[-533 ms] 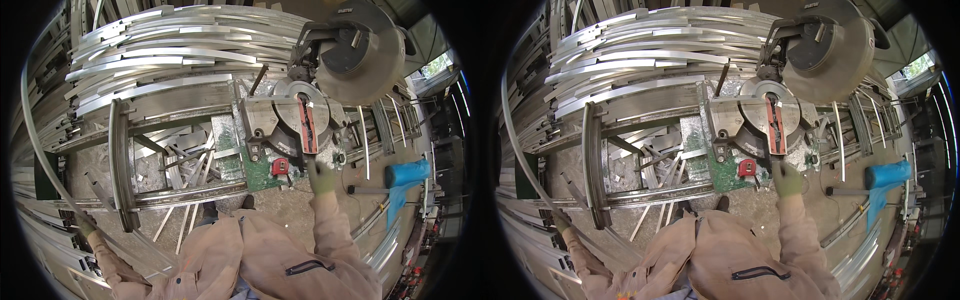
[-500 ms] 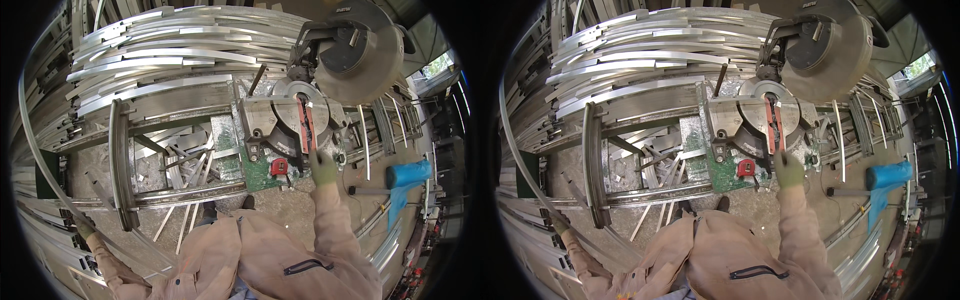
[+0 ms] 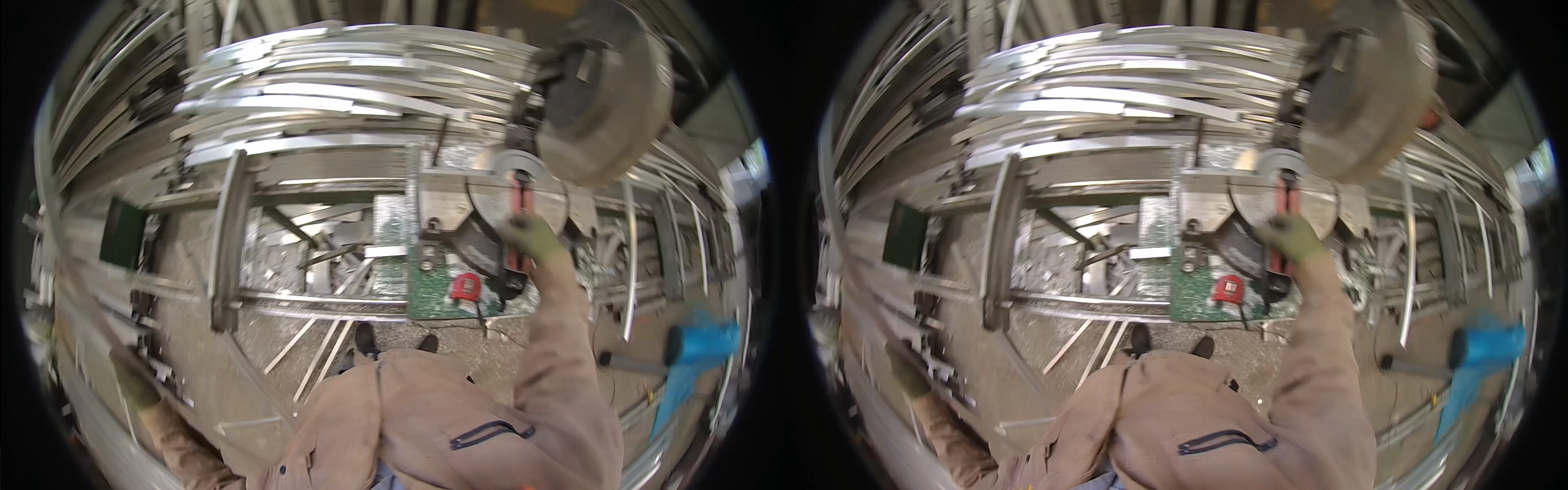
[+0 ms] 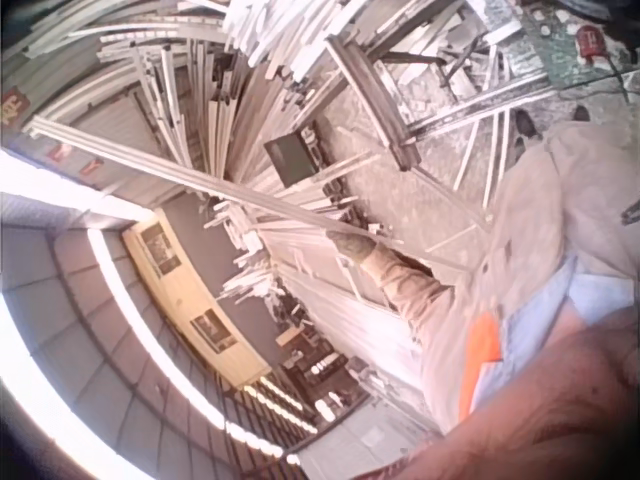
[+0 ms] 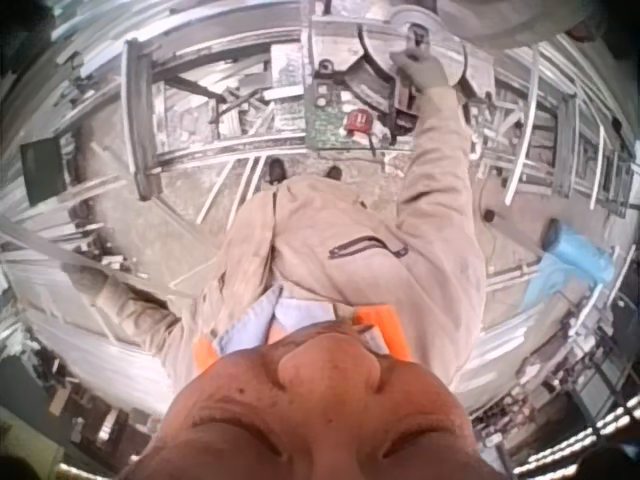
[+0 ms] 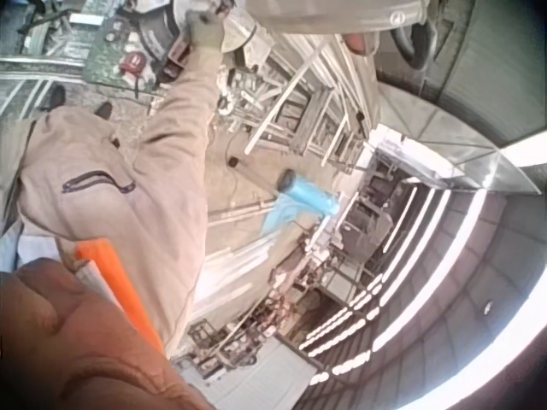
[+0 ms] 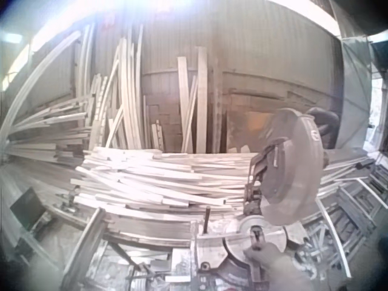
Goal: The person repeatedly picks up long aluminum profiles, positions them on a chop saw, and cuts them into shorter pieces. The cut pieces are set aside on the floor while the process continues with additional profiles.
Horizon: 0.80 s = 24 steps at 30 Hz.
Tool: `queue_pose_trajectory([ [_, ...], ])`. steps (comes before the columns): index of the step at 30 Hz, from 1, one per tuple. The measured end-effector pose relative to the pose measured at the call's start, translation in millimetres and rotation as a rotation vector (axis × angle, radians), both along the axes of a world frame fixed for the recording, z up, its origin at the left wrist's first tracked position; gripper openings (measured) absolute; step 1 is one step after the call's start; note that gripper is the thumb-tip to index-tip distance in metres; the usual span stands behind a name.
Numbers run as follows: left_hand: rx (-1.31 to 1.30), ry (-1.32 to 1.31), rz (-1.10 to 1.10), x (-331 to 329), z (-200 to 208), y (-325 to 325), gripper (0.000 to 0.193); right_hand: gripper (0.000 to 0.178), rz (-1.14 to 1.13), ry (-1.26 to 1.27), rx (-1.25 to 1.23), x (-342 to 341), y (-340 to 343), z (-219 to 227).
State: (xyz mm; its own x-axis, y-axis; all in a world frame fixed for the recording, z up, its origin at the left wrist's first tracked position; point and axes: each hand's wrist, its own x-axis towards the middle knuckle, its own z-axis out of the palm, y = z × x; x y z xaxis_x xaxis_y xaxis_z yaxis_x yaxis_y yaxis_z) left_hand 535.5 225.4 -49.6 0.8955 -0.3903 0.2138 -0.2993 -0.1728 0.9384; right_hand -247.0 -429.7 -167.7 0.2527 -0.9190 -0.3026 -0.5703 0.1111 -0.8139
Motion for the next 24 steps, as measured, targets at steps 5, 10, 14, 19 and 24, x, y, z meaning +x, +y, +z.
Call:
queue_pose_trajectory([
  [5,0.023,-0.263,-0.104,-91,92,-92,0.047,0.029,0.014,-0.039,0.384,-39,185,63],
  [10,-0.004,-0.479,-0.083,-158,217,-198,0.037,0.026,0.151,0.137,0.345,-96,235,45],
  [14,0.082,-0.927,-0.423,-231,267,-321,0.025,0.051,0.160,0.255,0.282,-145,245,-30],
  [19,0.355,-1.115,-0.492,-309,278,-377,0.057,0.058,0.206,0.379,0.228,-114,264,43],
  [24,0.387,-1.232,-0.737,-371,277,-425,0.054,0.068,0.219,0.699,0.097,-140,307,52],
])
